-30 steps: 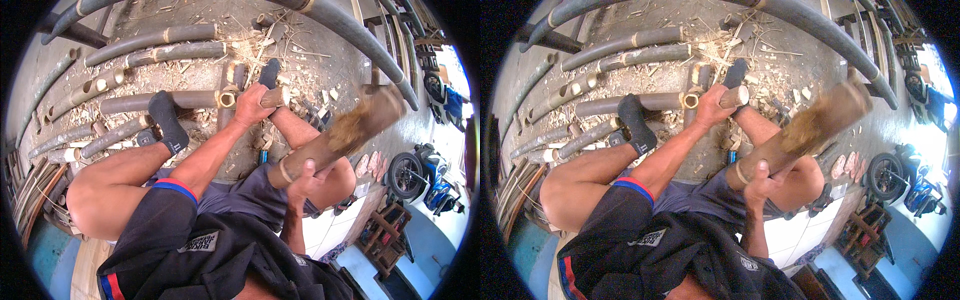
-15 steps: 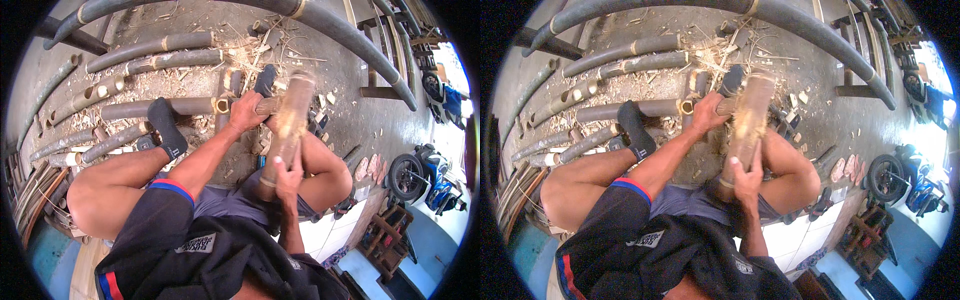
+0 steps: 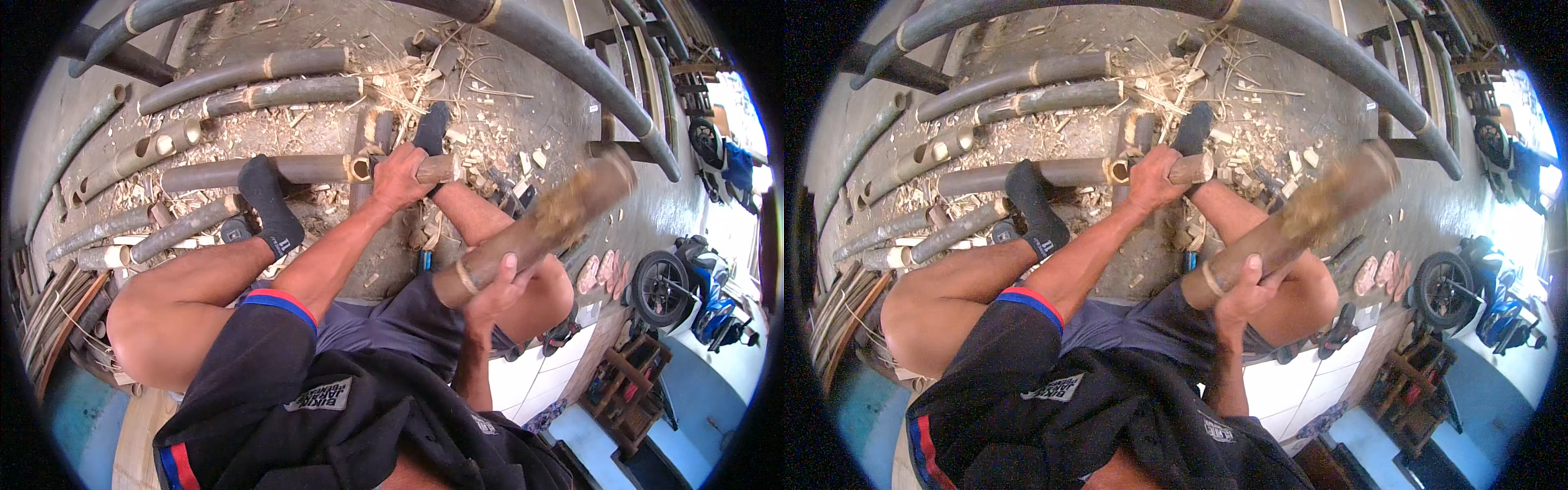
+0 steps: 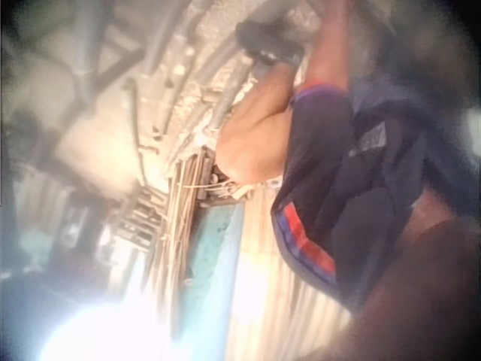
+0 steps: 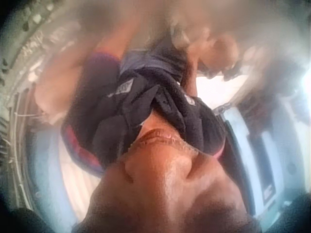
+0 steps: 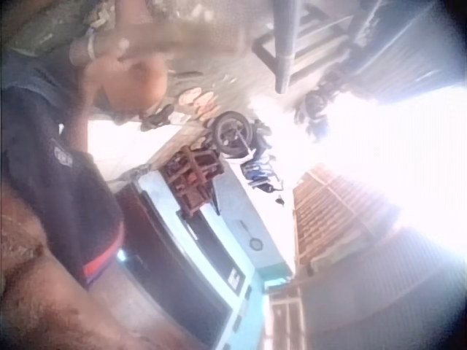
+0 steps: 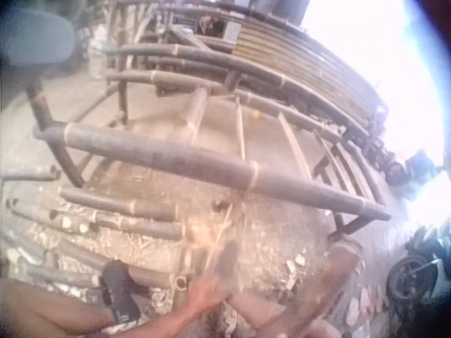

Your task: The person sits on the floor and uses a wooden mallet to repeatedly strike and shape the end of a bamboo segment. They rotate the bamboo and adjust its position frequently to work on different sides.

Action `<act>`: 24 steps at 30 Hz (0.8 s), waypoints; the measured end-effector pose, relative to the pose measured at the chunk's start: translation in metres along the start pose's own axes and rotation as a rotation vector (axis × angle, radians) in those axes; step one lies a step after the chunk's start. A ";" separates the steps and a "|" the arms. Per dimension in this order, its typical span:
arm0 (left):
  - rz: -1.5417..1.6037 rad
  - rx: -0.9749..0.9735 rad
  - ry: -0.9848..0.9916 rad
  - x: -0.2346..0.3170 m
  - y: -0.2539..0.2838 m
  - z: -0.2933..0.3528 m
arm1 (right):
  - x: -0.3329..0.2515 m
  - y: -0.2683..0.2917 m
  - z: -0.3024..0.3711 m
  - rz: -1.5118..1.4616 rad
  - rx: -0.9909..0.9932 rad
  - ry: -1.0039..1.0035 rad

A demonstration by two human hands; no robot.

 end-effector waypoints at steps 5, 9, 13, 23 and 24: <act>0.697 -0.041 0.246 -0.044 -0.002 -0.007 | -0.022 -0.027 0.009 0.159 -0.491 0.067; 0.330 0.492 0.247 -0.002 0.087 -0.038 | -0.040 -0.024 -0.001 0.167 -0.414 0.192; 0.503 0.743 0.243 -0.004 0.141 -0.066 | -0.029 -0.033 -0.014 0.095 -0.453 0.197; 1.327 0.587 0.675 -0.065 0.100 -0.002 | -0.118 -0.117 -0.017 0.182 -0.874 0.565; 1.311 0.591 0.670 -0.066 0.097 0.002 | -0.134 -0.124 -0.016 0.196 -0.891 0.598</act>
Point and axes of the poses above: each hand's wrist, its own z-axis away from the middle knuckle, its own y-axis out of the back of the hand, x = y × z, the point moved 1 cm from there along -z, towards the middle knuckle, and after that the axes turned 9 degrees about y, right-handed, at the moved point
